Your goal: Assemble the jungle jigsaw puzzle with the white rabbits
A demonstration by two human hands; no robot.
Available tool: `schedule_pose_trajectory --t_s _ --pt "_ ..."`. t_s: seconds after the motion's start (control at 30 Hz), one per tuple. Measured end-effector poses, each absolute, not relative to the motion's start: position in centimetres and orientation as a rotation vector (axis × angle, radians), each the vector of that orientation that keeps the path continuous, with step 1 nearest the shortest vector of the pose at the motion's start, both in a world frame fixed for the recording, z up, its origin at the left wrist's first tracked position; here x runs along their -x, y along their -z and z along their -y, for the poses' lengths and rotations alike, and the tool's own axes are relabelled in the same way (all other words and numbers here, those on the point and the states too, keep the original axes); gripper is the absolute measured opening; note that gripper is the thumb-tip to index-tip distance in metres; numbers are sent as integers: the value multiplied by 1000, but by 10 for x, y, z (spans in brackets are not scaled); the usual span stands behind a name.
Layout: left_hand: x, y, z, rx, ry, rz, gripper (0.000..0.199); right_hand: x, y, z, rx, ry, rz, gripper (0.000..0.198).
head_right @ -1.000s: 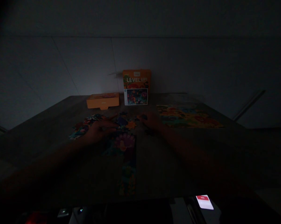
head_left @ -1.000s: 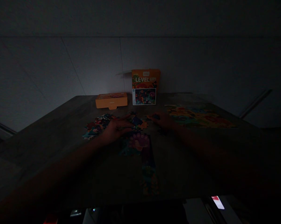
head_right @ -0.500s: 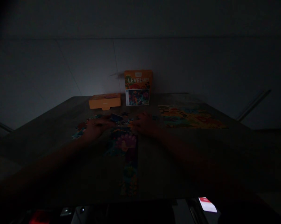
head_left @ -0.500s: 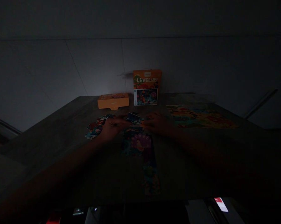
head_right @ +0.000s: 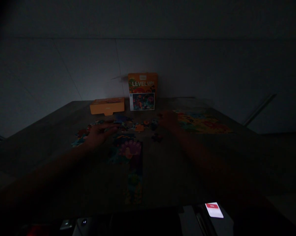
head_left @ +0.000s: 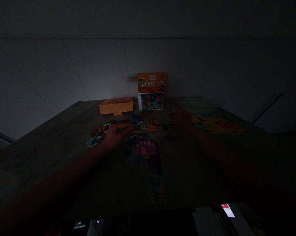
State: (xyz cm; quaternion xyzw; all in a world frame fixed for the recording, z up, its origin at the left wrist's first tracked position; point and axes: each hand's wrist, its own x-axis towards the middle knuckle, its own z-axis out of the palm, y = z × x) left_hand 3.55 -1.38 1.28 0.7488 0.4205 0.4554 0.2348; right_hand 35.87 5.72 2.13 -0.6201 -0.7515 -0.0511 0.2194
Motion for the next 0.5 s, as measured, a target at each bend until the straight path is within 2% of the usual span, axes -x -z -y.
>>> schedule_pose_trajectory --t_s 0.1,0.27,0.37,0.5 --pt "-35 -11 12 -2166 -1201 -1180 41 -365 -22 -59 1762 134 2204 36" --pt "-30 -2 5 -2429 -793 -1345 50 -352 -15 -55 1832 146 2437 56" --pt "-26 8 -1 -2574 -478 -1447 55 -347 -13 -53 1783 122 2460 52" --pt "-22 15 -4 -2697 -386 -1463 57 -347 -13 -53 1669 -12 2321 37"
